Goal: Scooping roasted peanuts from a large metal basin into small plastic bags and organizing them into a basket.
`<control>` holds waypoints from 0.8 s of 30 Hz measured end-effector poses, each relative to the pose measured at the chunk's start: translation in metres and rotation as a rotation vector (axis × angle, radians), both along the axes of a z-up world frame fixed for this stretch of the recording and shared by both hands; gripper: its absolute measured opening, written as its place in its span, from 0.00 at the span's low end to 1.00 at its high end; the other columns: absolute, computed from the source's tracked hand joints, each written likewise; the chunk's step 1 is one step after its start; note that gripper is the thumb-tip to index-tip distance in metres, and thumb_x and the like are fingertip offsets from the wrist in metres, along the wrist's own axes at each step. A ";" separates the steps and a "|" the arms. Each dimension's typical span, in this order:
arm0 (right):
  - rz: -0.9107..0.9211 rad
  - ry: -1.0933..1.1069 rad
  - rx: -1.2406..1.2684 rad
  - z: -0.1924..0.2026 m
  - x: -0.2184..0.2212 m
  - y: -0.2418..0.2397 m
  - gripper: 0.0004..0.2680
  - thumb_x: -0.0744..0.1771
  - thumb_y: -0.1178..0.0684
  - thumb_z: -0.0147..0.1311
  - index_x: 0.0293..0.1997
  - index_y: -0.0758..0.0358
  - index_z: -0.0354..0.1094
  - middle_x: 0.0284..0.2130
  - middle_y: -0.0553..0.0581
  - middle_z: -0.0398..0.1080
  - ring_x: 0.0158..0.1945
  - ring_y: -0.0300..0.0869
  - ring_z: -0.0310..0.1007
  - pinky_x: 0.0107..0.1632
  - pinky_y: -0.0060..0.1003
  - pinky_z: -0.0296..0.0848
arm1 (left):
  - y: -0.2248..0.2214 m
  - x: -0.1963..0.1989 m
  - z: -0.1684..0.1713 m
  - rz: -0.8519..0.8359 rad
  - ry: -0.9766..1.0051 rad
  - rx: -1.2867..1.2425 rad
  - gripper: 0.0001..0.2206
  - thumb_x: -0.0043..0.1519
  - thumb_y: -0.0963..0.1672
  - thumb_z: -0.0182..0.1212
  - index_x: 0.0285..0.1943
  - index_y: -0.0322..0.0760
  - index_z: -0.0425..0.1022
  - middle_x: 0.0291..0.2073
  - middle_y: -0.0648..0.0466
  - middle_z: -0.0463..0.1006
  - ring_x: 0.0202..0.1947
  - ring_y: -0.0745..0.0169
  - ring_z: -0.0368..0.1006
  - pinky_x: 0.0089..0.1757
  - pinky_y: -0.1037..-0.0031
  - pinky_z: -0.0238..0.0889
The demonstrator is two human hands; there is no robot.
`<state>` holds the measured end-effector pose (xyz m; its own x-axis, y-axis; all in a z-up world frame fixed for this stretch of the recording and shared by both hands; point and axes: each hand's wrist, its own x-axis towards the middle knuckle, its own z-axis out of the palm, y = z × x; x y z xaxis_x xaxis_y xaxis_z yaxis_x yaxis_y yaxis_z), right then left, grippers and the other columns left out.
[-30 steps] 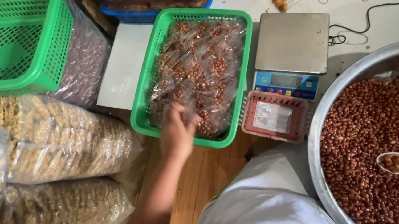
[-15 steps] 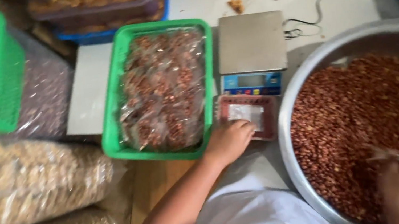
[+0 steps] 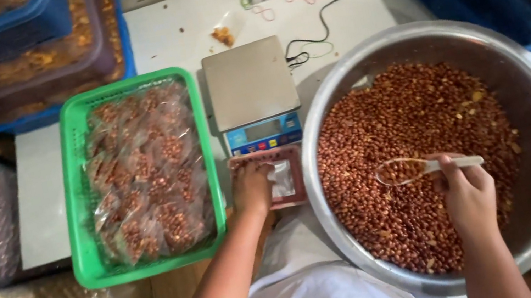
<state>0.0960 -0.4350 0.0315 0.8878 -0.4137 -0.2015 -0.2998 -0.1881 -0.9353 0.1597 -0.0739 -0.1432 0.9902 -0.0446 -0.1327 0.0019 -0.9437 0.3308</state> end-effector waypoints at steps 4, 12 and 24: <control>0.022 -0.062 0.062 0.005 0.006 -0.001 0.10 0.74 0.52 0.47 0.48 0.65 0.75 0.26 0.51 0.64 0.27 0.35 0.57 0.30 0.29 0.55 | -0.014 0.010 -0.009 0.375 -0.378 -0.872 0.10 0.59 0.35 0.58 0.38 0.41 0.83 0.39 0.55 0.69 0.36 0.68 0.71 0.36 0.83 0.67; 0.016 -0.199 0.006 0.019 0.012 0.001 0.08 0.74 0.57 0.48 0.47 0.69 0.75 0.22 0.57 0.64 0.25 0.37 0.60 0.31 0.29 0.57 | -0.070 -0.002 0.148 0.139 0.001 -1.634 0.16 0.71 0.49 0.48 0.59 0.36 0.73 0.36 0.49 0.78 0.40 0.60 0.76 0.47 0.68 0.74; 0.119 -0.445 -0.209 0.088 0.018 0.012 0.05 0.72 0.63 0.51 0.45 0.70 0.75 0.30 0.63 0.70 0.31 0.43 0.67 0.40 0.34 0.65 | -0.153 -0.022 0.132 -0.202 0.336 -1.282 0.14 0.60 0.46 0.70 0.52 0.39 0.77 0.43 0.52 0.81 0.45 0.63 0.79 0.43 0.75 0.77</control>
